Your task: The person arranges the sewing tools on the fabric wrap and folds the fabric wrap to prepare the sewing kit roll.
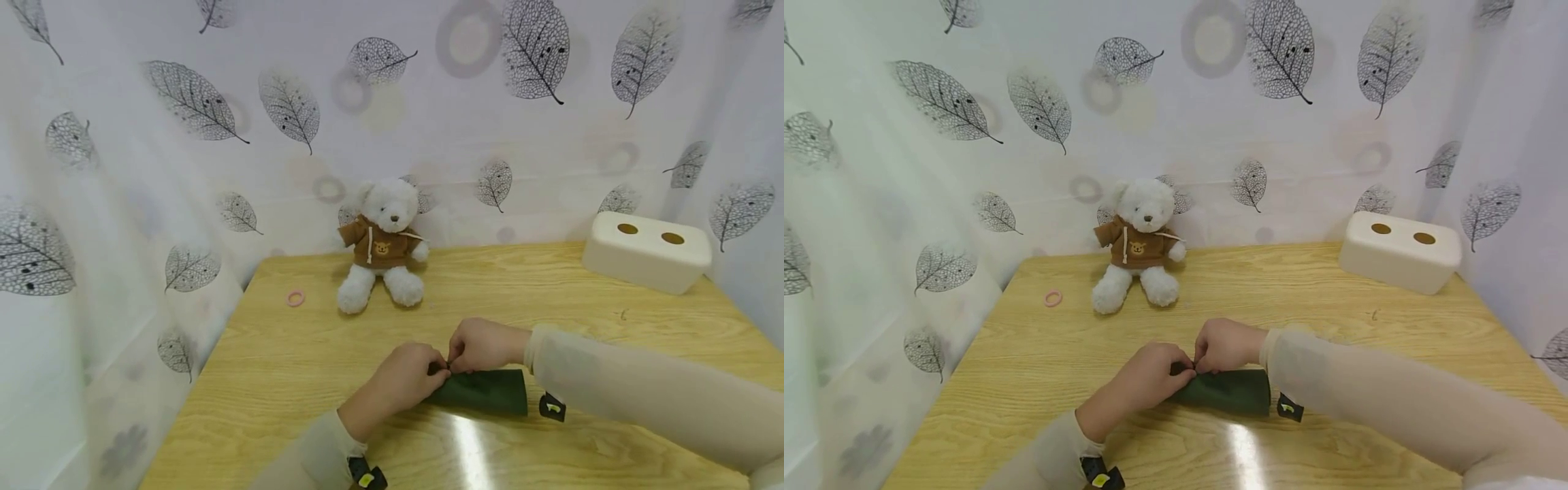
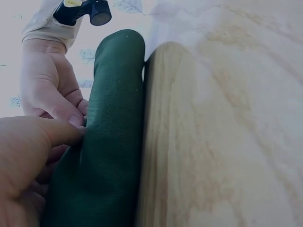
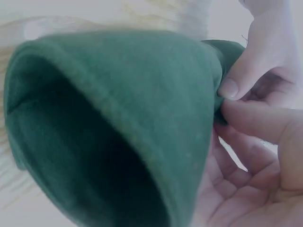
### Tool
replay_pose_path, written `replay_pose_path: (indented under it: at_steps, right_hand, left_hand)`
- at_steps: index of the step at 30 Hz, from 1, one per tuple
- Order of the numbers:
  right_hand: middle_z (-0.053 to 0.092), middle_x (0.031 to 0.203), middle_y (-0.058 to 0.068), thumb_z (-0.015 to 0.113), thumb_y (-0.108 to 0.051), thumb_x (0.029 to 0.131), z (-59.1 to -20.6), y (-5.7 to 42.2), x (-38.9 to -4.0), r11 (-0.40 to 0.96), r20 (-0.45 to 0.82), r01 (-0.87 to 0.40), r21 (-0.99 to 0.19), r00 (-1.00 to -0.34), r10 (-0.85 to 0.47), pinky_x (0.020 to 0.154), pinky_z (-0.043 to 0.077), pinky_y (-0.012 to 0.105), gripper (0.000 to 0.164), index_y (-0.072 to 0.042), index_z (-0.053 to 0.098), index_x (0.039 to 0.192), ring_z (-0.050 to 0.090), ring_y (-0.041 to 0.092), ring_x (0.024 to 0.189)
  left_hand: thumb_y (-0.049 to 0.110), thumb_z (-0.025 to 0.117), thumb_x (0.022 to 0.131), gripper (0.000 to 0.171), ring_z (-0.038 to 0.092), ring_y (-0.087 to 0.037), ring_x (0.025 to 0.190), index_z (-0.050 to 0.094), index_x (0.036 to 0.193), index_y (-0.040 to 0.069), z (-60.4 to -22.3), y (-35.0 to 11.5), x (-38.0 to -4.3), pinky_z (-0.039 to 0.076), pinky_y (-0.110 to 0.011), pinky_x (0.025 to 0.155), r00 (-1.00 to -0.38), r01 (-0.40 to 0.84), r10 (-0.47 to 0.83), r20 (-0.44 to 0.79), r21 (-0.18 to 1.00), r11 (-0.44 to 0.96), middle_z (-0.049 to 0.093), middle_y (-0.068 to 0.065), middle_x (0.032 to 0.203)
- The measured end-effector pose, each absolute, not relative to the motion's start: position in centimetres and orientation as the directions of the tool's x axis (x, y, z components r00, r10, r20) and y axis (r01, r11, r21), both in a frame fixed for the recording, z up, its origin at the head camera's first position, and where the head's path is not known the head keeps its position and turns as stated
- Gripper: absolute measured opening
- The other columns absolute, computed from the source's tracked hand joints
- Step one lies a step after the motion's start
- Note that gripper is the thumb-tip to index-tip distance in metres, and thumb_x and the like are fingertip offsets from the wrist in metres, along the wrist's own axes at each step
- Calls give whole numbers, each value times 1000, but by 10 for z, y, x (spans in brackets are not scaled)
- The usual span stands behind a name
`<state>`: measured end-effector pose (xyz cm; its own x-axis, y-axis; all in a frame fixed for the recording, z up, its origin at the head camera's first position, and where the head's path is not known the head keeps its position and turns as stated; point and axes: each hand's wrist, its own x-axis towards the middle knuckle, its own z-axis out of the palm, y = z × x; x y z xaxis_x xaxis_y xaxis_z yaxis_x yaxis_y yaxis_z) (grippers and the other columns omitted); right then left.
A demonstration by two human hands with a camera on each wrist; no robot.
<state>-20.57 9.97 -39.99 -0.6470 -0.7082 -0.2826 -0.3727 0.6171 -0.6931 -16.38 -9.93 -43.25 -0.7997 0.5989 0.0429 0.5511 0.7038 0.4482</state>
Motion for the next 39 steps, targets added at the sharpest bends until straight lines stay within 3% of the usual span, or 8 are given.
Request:
replay_pose_path:
  at_steps: [6, 11, 19, 26, 33, 39]
  right_hand:
    - [67, 72, -9, 77, -13, 88, -401, 101, -201, 586, -260, -392, -709, -628, -734, 55, 45, 23, 5, -16, 76, 83, 50, 5, 56]
    - [65, 74, -10, 77, -15, 88, -404, 99, -196, 588, -228, -426, -688, -642, -732, 57, 48, 24, 8, -18, 72, 82, 54, 6, 59]
    - [60, 67, -11, 73, -11, 87, -409, 89, -187, 585, -159, -473, -659, -673, -723, 54, 46, 25, 14, -20, 68, 76, 50, 5, 54]
    - [49, 60, -11, 71, -10, 85, -412, 83, -181, 568, -113, -510, -645, -672, -732, 51, 35, 22, 20, -21, 61, 72, 39, 4, 50]
    - [50, 60, -13, 72, -9, 84, -413, 83, -180, 539, -73, -548, -640, -654, -753, 52, 36, 20, 18, -21, 63, 75, 40, 1, 51]
    - [52, 60, -14, 71, -10, 87, -418, 82, -179, 526, -82, -530, -665, -648, -757, 52, 38, 20, 18, -23, 66, 76, 42, 1, 51]
  left_hand:
    - [20, 71, 96, 10, 59, -2, 72, 76, 93, 12, -435, -99, -159, 48, -15, 65, -766, 631, 630, 128, 336, 699, 68, 5, 83]
    - [20, 70, 97, 9, 58, -5, 73, 73, 92, 13, -438, -100, -156, 48, -16, 65, -737, 675, 646, 197, 262, 690, 64, 5, 81]
    - [20, 68, 98, 8, 59, -4, 80, 72, 97, 14, -443, -111, -159, 50, -18, 72, -777, 601, 619, 117, 431, 673, 66, 6, 90]
    - [19, 71, 96, 5, 58, -3, 79, 72, 93, 14, -438, -119, -158, 51, -21, 72, -795, 548, 602, 69, 507, 665, 65, 7, 89]
    - [17, 74, 94, 10, 51, -3, 71, 67, 86, 14, -437, -113, -154, 46, -19, 65, -795, 572, 598, 99, 447, 688, 58, 7, 80]
    - [19, 74, 93, 11, 54, -4, 73, 68, 86, 15, -439, -112, -150, 48, -19, 66, -793, 590, 596, 128, 407, 698, 60, 7, 79]
